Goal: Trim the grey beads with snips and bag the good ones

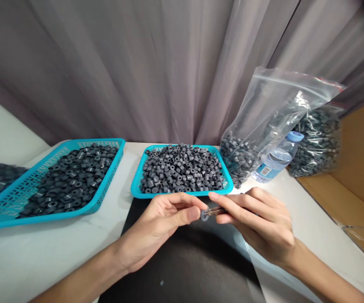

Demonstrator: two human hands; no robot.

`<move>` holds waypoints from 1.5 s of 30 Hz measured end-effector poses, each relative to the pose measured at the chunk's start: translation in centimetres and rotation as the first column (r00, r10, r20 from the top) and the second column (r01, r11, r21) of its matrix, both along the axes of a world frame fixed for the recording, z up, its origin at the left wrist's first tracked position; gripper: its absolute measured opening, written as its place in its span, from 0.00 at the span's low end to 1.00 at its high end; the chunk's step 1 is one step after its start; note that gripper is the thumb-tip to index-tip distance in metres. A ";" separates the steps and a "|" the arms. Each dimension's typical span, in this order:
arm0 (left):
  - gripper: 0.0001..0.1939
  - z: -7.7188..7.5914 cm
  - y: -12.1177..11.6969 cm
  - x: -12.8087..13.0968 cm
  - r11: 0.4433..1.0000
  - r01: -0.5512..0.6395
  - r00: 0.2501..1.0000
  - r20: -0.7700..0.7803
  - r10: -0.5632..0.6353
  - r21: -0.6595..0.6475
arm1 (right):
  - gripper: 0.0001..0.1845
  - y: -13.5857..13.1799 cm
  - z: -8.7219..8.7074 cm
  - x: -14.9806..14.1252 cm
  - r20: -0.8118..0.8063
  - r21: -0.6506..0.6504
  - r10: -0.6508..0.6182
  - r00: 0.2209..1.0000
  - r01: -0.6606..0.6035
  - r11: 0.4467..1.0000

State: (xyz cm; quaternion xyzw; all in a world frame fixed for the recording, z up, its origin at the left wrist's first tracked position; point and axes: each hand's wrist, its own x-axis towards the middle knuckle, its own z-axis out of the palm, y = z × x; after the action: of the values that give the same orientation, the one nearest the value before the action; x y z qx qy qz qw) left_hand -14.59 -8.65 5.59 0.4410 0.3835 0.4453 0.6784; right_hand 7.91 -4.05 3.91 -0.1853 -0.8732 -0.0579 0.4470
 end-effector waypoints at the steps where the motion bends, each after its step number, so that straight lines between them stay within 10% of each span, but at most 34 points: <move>1: 0.03 0.0 0.0 0.0 1.000 0.007 1.000 -0.002 -0.007 -0.003 | 0.26 0.0 0.0 0.0 0.005 -0.002 -0.002 1.000 0.002 1.000; 26: 0.05 -0.6 0.0 0.0 0.996 0.062 0.998 0.020 -0.061 -0.070 | 0.27 -0.1 0.5 0.1 0.042 0.052 -0.026 0.999 0.024 0.998; 36: 0.03 -0.5 0.3 0.0 1.000 0.017 0.999 -0.040 -0.017 0.001 | 0.27 0.7 0.2 0.6 -0.052 -0.182 0.035 0.998 -0.044 0.982; 41: 0.05 -0.1 0.2 0.4 0.999 0.046 0.998 -0.031 -0.046 -0.025 | 0.22 0.7 -0.3 0.1 -0.159 -0.406 0.020 0.987 -0.084 0.910; 45: 0.06 0.1 0.4 0.3 1.000 0.010 0.992 -0.127 -0.012 -0.015 | 0.13 0.5 -1.0 -0.9 -0.251 -0.707 -0.100 0.963 -0.112 0.698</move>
State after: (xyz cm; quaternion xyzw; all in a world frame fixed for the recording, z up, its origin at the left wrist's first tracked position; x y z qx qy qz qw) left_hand -14.30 -8.22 5.67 0.4656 0.4266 0.4100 0.6581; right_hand 6.99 -3.59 2.88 -0.3477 -0.7578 0.3134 0.4546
